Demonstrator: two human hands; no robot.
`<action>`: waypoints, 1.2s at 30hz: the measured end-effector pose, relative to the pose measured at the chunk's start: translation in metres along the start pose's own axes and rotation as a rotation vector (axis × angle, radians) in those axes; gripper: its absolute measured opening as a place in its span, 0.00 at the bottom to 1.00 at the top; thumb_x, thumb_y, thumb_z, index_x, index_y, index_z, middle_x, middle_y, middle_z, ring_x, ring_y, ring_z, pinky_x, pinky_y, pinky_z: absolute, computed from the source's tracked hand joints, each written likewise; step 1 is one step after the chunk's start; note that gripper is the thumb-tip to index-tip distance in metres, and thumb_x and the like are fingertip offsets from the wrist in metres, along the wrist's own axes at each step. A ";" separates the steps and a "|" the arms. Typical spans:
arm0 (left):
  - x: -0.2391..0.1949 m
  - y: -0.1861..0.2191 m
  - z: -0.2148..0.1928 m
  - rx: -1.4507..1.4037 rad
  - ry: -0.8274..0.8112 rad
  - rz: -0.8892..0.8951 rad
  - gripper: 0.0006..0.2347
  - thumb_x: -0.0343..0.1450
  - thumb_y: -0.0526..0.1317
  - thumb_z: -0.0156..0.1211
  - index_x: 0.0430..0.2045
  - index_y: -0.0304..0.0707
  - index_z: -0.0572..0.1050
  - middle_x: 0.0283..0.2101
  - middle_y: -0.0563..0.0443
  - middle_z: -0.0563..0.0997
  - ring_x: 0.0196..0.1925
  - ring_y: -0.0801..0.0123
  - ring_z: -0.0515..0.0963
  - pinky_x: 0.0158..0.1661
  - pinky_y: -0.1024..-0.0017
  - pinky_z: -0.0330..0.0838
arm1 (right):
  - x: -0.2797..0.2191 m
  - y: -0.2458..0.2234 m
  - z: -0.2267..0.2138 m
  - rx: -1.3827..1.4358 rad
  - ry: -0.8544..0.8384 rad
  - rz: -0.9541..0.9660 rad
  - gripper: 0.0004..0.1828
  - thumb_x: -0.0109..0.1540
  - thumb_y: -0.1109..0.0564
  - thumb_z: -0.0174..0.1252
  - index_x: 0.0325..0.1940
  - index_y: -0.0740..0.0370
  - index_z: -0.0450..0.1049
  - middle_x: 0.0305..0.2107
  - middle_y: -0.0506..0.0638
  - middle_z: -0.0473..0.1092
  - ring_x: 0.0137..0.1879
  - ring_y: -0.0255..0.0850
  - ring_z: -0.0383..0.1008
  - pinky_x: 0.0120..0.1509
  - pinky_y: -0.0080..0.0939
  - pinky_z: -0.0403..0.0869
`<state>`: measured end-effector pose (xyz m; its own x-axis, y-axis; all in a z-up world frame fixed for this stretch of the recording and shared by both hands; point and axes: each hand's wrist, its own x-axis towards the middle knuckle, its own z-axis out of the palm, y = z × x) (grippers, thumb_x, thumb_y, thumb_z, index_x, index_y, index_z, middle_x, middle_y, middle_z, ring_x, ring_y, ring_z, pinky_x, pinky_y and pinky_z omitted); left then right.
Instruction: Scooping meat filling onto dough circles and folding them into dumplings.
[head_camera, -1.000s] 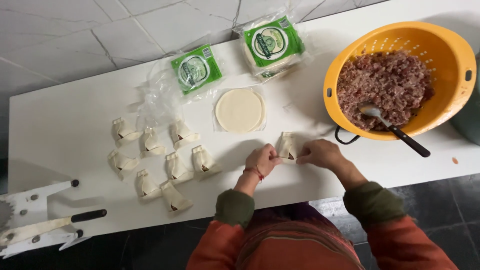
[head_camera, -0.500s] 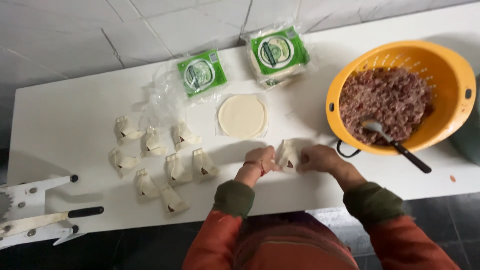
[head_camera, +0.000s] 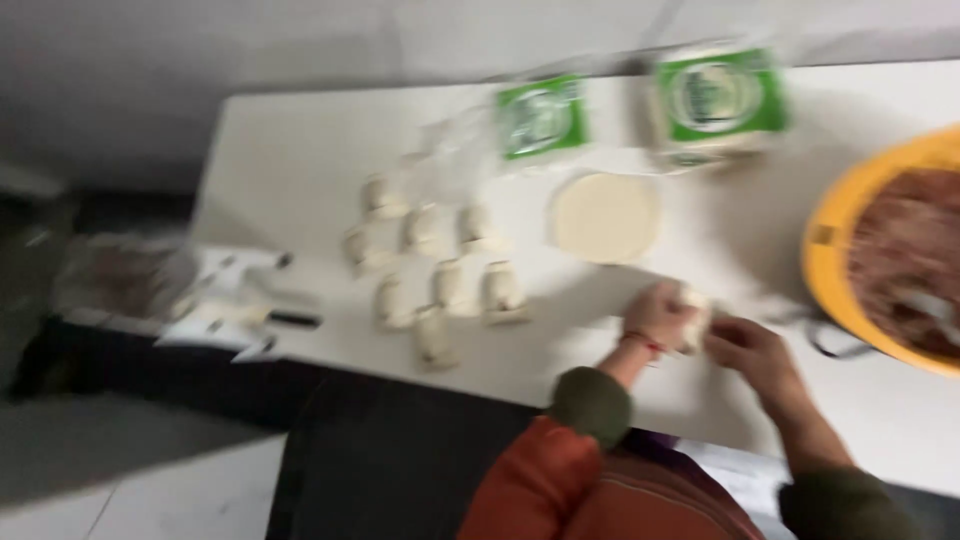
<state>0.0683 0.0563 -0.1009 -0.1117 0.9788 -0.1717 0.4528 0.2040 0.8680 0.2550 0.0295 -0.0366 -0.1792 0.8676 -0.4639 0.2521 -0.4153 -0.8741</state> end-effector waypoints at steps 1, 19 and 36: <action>-0.008 0.013 -0.010 0.011 0.040 -0.028 0.18 0.63 0.53 0.65 0.35 0.36 0.78 0.37 0.40 0.82 0.39 0.46 0.82 0.41 0.53 0.76 | -0.006 -0.007 0.000 -0.004 -0.050 -0.004 0.21 0.61 0.56 0.64 0.57 0.68 0.78 0.42 0.53 0.78 0.44 0.40 0.75 0.49 0.42 0.74; -0.126 -0.126 -0.219 -0.533 0.647 -0.384 0.22 0.65 0.41 0.70 0.49 0.25 0.75 0.42 0.44 0.85 0.41 0.61 0.84 0.42 0.64 0.79 | -0.034 -0.062 0.014 -0.119 -0.037 0.161 0.21 0.67 0.52 0.57 0.61 0.63 0.77 0.46 0.50 0.78 0.52 0.38 0.73 0.58 0.40 0.68; 0.064 -0.007 -0.182 0.502 0.508 -0.049 0.24 0.62 0.45 0.71 0.51 0.34 0.74 0.49 0.37 0.77 0.50 0.42 0.76 0.47 0.55 0.73 | -0.019 -0.106 0.042 -0.190 -0.064 0.000 0.19 0.63 0.51 0.61 0.56 0.59 0.80 0.41 0.48 0.79 0.44 0.39 0.75 0.49 0.41 0.73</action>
<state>-0.1030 0.1145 -0.0331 -0.4853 0.8633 0.1386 0.7752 0.3516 0.5248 0.1912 0.0457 0.0590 -0.2376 0.8461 -0.4771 0.4257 -0.3508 -0.8341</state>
